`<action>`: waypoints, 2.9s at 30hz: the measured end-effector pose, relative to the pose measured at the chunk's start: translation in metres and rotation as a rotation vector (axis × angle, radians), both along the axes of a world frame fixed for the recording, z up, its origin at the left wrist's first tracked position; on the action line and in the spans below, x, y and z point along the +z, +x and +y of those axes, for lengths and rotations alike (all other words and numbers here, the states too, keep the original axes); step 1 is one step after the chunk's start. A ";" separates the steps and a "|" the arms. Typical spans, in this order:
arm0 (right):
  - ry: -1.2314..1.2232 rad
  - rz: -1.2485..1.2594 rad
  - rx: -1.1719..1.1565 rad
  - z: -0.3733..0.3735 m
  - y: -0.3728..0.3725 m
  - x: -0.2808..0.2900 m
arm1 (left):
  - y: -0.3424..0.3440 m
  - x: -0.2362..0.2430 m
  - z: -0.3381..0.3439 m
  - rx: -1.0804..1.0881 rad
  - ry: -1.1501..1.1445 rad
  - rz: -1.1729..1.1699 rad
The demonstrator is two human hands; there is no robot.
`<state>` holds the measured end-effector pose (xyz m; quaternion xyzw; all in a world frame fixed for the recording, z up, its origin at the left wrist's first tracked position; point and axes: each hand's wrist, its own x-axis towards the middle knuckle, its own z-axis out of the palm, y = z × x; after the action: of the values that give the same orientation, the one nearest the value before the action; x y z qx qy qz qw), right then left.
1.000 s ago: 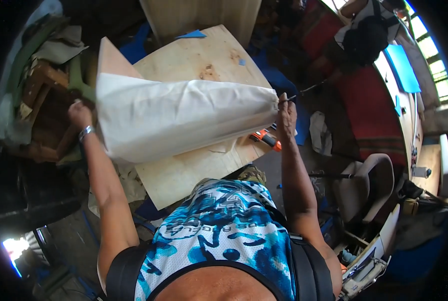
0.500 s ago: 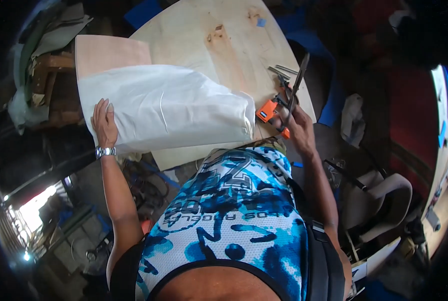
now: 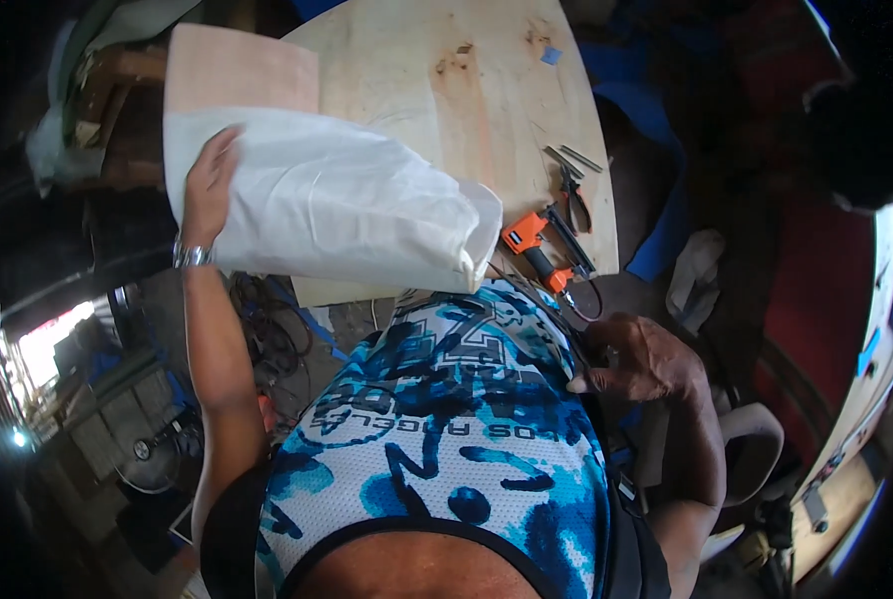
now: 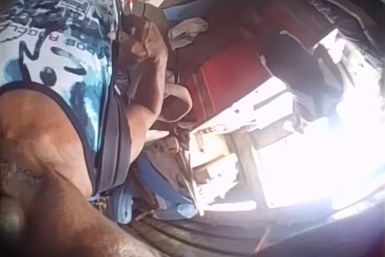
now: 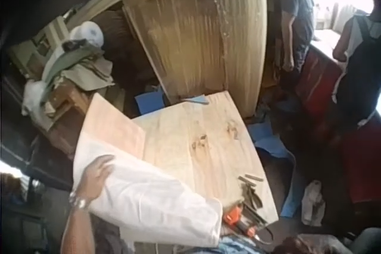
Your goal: Attaching fabric to a furniture component using a pneumatic stapler and trimming excess with scissors.
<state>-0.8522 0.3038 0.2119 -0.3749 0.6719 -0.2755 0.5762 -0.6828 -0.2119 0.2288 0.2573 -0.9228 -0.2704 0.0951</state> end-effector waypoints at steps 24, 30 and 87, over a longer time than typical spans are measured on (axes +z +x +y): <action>0.031 0.356 -0.100 -0.002 0.027 0.007 | -0.179 -0.009 0.132 -1.252 -0.382 -0.148; -0.115 0.438 -0.056 -0.033 0.010 0.005 | -0.210 -0.013 0.147 -1.125 -0.492 0.091; -0.131 0.512 0.231 -0.127 -0.048 0.053 | -0.266 0.003 0.175 -0.944 -0.630 0.408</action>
<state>-0.9000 0.1766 0.2650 -0.5426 0.7294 -0.1472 0.3898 -0.9488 -0.0370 0.2320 -0.2776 -0.9362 -0.0410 0.2116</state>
